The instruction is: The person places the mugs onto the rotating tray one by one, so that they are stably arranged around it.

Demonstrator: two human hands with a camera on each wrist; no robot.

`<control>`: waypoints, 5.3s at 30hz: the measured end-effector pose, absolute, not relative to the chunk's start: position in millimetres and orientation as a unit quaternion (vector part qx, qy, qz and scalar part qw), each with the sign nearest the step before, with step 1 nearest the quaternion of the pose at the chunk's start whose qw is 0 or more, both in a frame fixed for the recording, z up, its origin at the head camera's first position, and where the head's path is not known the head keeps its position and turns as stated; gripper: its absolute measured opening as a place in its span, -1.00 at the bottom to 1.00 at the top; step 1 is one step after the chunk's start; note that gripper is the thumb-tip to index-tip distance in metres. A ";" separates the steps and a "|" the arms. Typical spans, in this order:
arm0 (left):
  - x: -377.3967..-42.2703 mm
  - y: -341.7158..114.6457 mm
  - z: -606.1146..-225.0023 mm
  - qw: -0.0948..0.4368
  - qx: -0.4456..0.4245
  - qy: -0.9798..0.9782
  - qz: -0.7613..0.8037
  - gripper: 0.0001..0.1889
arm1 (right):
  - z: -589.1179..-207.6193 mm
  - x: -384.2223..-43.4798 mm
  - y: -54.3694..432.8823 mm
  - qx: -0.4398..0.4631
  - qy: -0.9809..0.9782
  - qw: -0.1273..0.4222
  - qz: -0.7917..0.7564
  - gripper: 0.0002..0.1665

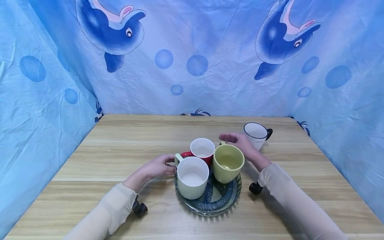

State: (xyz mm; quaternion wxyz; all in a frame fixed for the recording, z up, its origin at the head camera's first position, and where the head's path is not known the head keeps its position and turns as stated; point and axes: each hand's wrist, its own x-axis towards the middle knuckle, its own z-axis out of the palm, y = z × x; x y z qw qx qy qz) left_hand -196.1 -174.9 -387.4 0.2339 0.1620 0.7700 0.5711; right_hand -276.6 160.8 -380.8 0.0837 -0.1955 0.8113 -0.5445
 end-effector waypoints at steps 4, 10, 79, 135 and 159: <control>-195.1 -174.5 -386.5 0.231 0.165 0.770 0.571 -0.50 | -377.9 -280.3 157.3 -0.197 0.812 0.090 -0.541 -0.43; -194.3 -173.1 -385.2 0.231 0.158 0.775 0.567 -0.50 | -373.4 -285.2 153.8 -0.217 0.823 0.100 -0.515 -0.47; -188.7 -187.0 -374.5 0.249 0.237 0.799 0.494 -0.12 | -371.0 -287.9 290.8 -0.018 0.866 -0.046 -0.498 -0.45; -198.4 -180.7 -387.8 0.239 0.207 0.775 0.548 -0.42 | -368.0 -213.3 284.9 0.023 0.829 -0.100 -0.550 -0.76; -195.7 -184.1 -392.1 0.249 0.207 0.764 0.557 -0.27 | -362.5 -158.0 246.7 -0.064 0.741 -0.103 -0.661 -0.74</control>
